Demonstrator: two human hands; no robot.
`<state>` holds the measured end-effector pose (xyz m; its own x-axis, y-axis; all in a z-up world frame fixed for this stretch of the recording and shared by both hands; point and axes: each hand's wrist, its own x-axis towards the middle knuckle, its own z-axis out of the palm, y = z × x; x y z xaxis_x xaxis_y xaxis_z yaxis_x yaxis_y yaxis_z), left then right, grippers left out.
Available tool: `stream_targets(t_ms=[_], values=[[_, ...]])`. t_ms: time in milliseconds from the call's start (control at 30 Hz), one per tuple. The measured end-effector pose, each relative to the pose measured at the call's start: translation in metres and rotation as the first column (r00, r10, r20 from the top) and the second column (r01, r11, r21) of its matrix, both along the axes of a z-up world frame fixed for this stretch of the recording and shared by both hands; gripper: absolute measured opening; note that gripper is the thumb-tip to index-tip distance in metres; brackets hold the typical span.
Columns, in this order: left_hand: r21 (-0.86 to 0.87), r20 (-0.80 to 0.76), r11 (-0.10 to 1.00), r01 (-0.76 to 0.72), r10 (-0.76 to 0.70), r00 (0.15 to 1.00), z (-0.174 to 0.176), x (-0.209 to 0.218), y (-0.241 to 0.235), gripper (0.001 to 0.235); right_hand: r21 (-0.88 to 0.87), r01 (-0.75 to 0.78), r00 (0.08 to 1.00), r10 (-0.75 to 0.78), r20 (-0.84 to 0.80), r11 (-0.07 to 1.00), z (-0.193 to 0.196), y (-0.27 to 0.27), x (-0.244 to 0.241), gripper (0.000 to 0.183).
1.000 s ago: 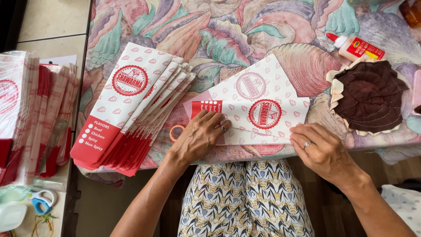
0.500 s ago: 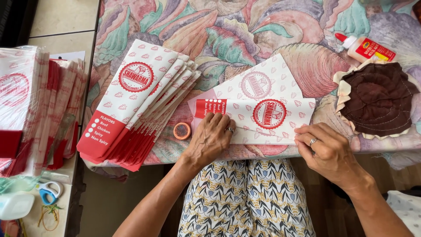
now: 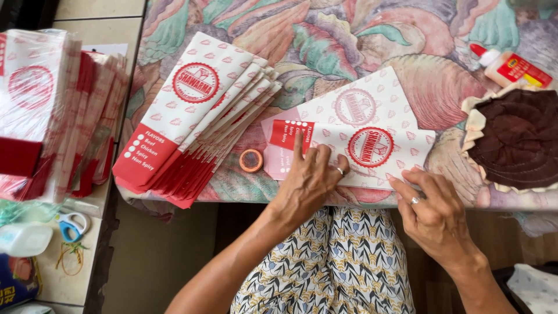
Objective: Manually folding and assembling paper food packaging units by pressing edges together.
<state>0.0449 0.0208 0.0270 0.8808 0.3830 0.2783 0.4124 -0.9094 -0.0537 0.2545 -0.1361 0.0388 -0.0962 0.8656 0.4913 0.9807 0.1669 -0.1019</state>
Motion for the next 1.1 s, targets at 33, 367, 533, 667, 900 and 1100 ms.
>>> stream_targets(t_ms=[33,367,533,667,900,1100], values=[[-0.002,-0.004,1.000,-0.013,0.013,1.000,-0.001,0.002,-0.005,0.053,-0.002,-0.013,1.000,0.013,-0.004,1.000,-0.004,-0.001,0.000,0.030],[-0.020,-0.020,0.992,-0.123,0.123,0.992,0.001,-0.002,-0.025,0.105,-0.006,0.073,0.983,-0.071,0.171,0.997,-0.018,-0.006,-0.001,0.055],[0.025,-0.081,0.991,-0.130,0.132,0.988,-0.013,-0.001,-0.022,0.119,-0.050,0.026,0.982,-0.016,0.188,0.998,-0.008,0.010,0.008,0.052],[-0.002,-0.064,0.990,-0.138,0.138,0.988,-0.015,-0.001,-0.025,0.099,-0.142,-0.130,0.989,0.118,-0.092,0.981,0.019,0.063,-0.019,0.026],[-0.011,0.012,0.310,-0.951,0.951,0.309,0.042,0.081,-0.022,0.046,-0.040,-0.592,0.770,0.551,-0.323,0.805,0.027,0.172,-0.153,0.020],[-0.077,-0.063,0.878,-0.472,0.468,0.881,-0.004,0.022,-0.021,0.047,-0.013,-0.603,0.759,0.569,-0.316,0.797,0.022,0.182,-0.132,0.024]])
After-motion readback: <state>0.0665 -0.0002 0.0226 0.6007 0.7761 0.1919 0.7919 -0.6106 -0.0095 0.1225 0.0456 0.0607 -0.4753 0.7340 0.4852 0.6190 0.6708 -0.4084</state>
